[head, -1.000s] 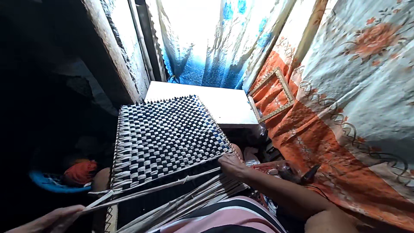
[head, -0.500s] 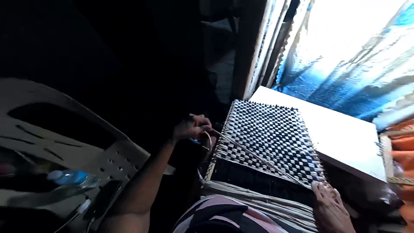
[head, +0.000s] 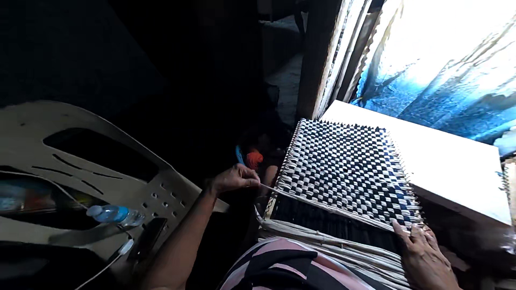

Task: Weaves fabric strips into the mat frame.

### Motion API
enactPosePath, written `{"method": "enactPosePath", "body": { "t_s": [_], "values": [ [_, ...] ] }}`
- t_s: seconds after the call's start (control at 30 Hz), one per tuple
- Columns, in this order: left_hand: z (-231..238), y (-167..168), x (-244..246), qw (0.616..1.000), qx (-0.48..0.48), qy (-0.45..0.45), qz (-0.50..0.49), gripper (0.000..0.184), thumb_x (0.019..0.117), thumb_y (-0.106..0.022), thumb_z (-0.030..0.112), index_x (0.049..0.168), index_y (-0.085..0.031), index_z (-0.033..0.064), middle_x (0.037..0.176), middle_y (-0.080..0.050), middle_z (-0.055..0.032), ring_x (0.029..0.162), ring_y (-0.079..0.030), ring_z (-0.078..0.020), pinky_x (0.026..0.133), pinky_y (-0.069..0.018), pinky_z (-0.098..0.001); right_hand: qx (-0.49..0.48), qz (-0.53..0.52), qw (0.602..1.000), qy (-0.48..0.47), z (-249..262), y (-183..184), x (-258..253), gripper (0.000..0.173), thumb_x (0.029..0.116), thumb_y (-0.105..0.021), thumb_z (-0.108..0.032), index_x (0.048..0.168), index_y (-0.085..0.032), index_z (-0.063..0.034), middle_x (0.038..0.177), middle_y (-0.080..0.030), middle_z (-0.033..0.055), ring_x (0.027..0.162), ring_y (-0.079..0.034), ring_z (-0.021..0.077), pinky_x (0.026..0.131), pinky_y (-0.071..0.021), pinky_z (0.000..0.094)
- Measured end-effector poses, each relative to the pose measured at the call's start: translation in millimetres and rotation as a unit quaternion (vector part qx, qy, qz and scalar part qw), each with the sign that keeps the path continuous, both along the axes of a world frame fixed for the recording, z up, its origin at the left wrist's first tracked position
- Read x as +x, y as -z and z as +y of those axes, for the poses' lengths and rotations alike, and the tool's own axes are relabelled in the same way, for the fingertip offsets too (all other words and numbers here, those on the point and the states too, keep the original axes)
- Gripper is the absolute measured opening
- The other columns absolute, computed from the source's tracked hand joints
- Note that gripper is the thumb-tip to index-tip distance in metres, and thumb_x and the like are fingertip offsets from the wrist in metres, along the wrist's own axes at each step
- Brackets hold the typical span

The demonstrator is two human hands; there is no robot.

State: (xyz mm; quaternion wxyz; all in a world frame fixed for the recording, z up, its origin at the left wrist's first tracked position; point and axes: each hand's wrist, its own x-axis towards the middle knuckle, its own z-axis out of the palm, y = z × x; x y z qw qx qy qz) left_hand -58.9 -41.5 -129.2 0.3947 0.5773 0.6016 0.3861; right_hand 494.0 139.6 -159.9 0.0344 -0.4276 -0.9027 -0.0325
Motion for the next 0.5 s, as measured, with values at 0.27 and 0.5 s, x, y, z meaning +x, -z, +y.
{"method": "enactPosePath", "body": {
  "t_s": [0.27,0.5],
  "values": [
    [-10.8,49.0,23.8,0.988,0.017,-0.152,0.022,0.019,0.0969,-0.068,0.016,0.1,-0.071,-0.0016,0.103,-0.066,-0.0068,0.09,-0.064,-0.0056,0.085,-0.0549,-0.0229,-0.031,0.047,0.998,0.003,1.4,-3.5,-1.3,0.053,0.0976,-0.052,0.003,0.147,-0.058,-0.0153,0.143,-0.049,0.0408,0.132,-0.048,0.0607,0.11,-0.0387,0.0698],
    [-1.2,31.8,50.3,0.973,-0.039,-0.173,-0.147,0.004,0.104,-0.052,0.007,0.103,-0.055,0.0061,0.079,-0.06,0.0031,0.057,-0.05,-0.0026,0.053,-0.0424,-0.018,-0.008,0.047,0.999,-0.003,0.8,1.2,1.0,0.052,0.0988,-0.048,-0.002,0.148,-0.058,-0.0172,0.144,-0.05,0.0388,0.133,-0.048,0.0589,0.111,-0.0386,0.0682]
  ]
}}
